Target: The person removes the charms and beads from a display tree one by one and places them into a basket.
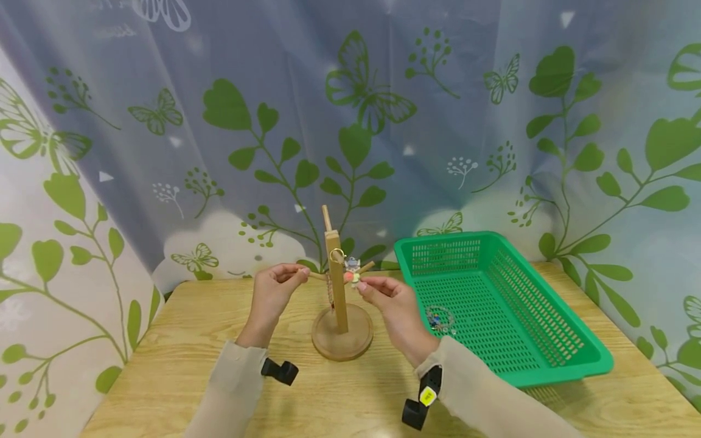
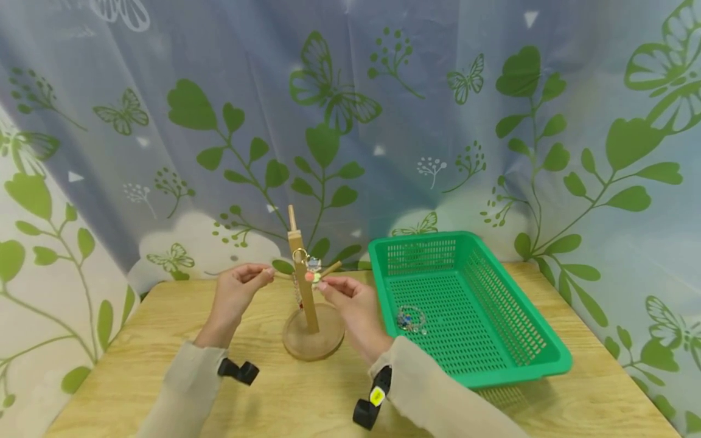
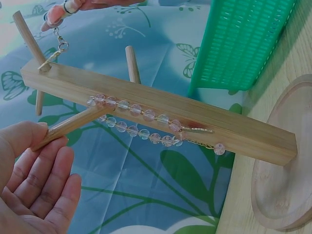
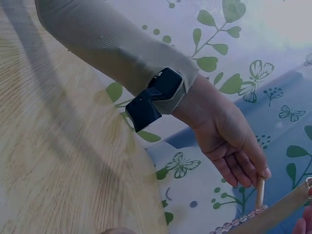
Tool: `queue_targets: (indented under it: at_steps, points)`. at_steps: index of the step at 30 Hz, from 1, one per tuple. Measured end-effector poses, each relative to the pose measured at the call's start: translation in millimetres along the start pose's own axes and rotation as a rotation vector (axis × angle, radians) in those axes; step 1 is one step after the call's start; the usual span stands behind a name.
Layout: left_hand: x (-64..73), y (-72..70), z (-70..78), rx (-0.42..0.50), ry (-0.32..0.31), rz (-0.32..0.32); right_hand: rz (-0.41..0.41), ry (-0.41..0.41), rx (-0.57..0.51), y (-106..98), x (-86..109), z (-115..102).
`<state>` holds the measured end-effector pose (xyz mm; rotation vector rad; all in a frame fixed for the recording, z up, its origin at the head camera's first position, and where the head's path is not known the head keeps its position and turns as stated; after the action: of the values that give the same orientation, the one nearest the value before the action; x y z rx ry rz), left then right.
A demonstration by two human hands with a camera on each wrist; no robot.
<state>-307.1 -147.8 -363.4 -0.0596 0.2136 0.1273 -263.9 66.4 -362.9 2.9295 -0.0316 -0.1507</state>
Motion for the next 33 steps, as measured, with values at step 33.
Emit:
queue_targets:
  at_steps: [33]
  points:
    - [-0.3, 0.0, -1.3, -0.024, -0.006, 0.000, 0.072, -0.196, -0.049, 5, 3.2, -19]
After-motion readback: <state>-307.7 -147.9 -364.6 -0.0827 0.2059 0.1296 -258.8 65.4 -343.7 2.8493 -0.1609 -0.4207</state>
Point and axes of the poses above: each hand's wrist, its own x-axis away from the middle knuckle, its own y-axis out of the palm, z = x × y, the point moved 2 cm from there along -x, towards the middle knuckle, and after that the axes turned 3 degrees about x, right-handed, at the moved point
